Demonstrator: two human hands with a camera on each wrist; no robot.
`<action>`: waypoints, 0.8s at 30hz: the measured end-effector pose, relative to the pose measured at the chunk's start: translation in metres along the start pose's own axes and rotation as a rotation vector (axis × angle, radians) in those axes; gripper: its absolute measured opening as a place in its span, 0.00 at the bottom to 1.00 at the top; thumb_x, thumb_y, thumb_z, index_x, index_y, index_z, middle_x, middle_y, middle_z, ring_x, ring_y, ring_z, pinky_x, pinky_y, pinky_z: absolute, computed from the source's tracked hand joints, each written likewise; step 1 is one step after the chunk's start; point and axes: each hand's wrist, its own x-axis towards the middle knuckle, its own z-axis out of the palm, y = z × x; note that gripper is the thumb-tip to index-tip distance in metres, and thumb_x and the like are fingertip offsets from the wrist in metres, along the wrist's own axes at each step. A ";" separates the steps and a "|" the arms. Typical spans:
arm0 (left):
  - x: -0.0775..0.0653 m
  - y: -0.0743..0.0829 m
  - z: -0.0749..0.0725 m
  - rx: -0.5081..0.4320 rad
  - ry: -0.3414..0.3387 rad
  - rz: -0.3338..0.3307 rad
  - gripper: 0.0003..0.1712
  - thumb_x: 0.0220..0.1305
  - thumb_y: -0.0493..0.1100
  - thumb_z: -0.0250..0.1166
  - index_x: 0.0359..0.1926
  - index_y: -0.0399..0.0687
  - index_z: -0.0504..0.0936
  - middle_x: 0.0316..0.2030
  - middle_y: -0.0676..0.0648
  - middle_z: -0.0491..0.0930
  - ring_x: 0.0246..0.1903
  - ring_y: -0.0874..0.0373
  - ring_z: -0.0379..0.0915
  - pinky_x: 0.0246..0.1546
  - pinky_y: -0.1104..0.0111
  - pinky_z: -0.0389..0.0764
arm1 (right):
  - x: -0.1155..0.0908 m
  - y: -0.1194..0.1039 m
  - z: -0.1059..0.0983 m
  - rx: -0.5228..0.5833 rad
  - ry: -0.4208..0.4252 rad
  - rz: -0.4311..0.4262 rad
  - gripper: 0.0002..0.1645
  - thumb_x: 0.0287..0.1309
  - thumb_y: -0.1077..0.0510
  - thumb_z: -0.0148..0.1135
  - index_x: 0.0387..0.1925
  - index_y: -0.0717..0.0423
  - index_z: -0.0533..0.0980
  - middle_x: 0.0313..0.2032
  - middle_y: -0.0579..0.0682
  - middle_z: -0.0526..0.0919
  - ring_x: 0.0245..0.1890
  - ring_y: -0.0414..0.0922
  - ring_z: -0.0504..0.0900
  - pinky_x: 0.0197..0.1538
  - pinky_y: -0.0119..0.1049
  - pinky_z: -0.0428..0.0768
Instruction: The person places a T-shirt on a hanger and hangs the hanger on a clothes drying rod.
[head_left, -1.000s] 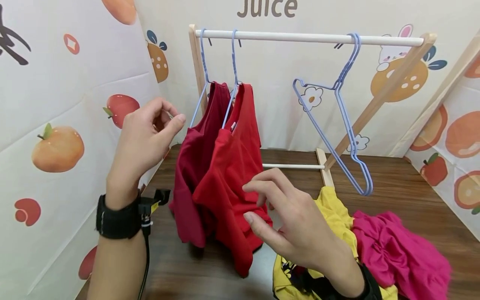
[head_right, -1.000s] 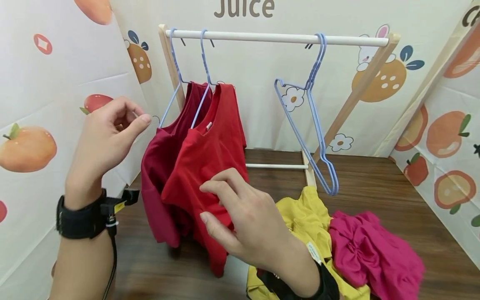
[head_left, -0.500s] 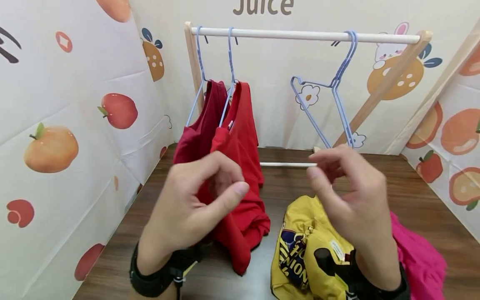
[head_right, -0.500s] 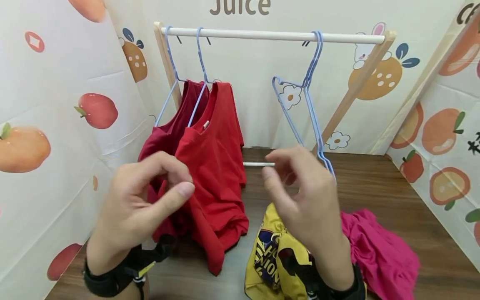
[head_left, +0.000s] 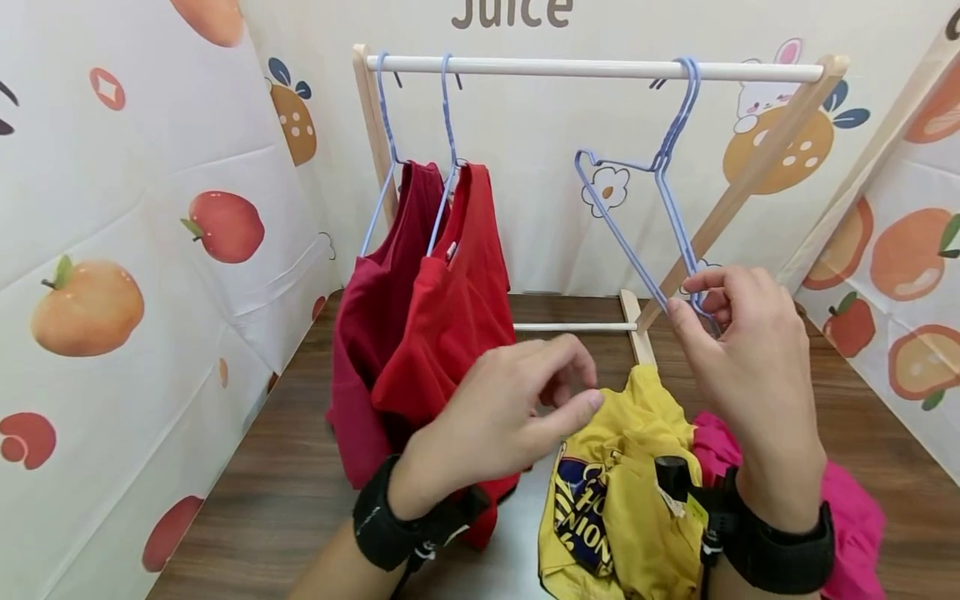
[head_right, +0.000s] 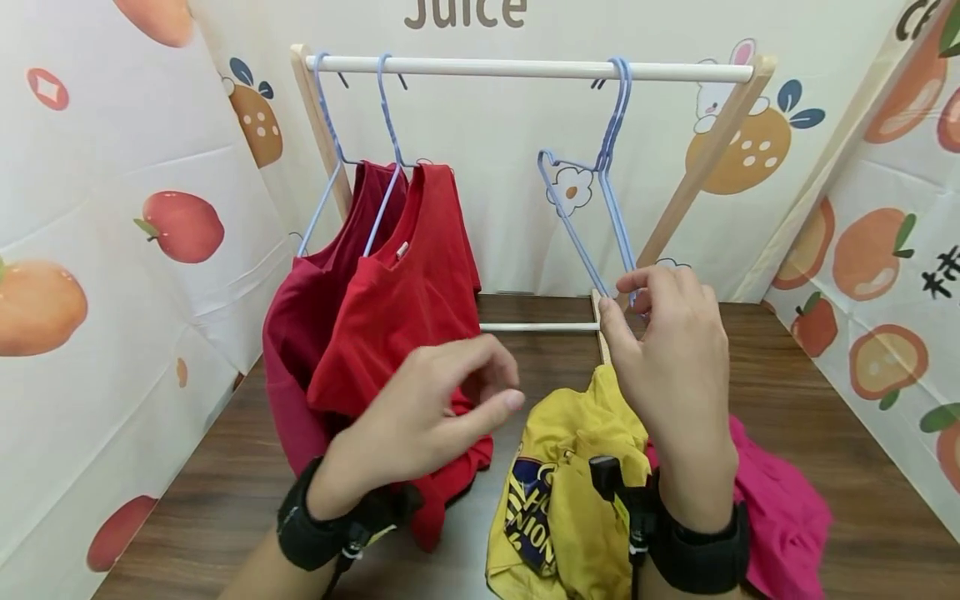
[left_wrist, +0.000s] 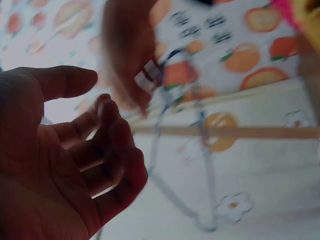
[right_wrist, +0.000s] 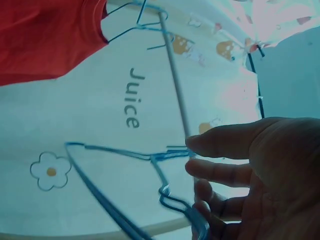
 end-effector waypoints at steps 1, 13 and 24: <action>0.003 -0.001 0.009 0.065 -0.028 -0.009 0.04 0.71 0.47 0.64 0.41 0.55 0.79 0.25 0.58 0.73 0.27 0.70 0.67 0.26 0.77 0.69 | 0.002 0.003 0.001 -0.017 -0.016 0.001 0.15 0.66 0.56 0.65 0.48 0.63 0.79 0.36 0.59 0.75 0.39 0.49 0.69 0.41 0.41 0.61; 0.002 -0.011 0.104 0.439 -0.556 -0.013 0.21 0.74 0.64 0.55 0.59 0.66 0.78 0.42 0.60 0.74 0.41 0.67 0.69 0.31 0.77 0.70 | 0.012 0.023 0.007 -0.108 -0.161 0.073 0.20 0.64 0.57 0.68 0.52 0.63 0.75 0.42 0.62 0.76 0.43 0.58 0.73 0.40 0.44 0.63; -0.002 -0.021 0.136 0.483 -0.796 -0.057 0.27 0.76 0.68 0.45 0.71 0.78 0.68 0.70 0.61 0.65 0.69 0.59 0.62 0.63 0.65 0.73 | 0.015 0.029 0.011 -0.150 -0.153 0.095 0.14 0.63 0.57 0.66 0.47 0.60 0.77 0.36 0.60 0.85 0.34 0.56 0.79 0.32 0.43 0.67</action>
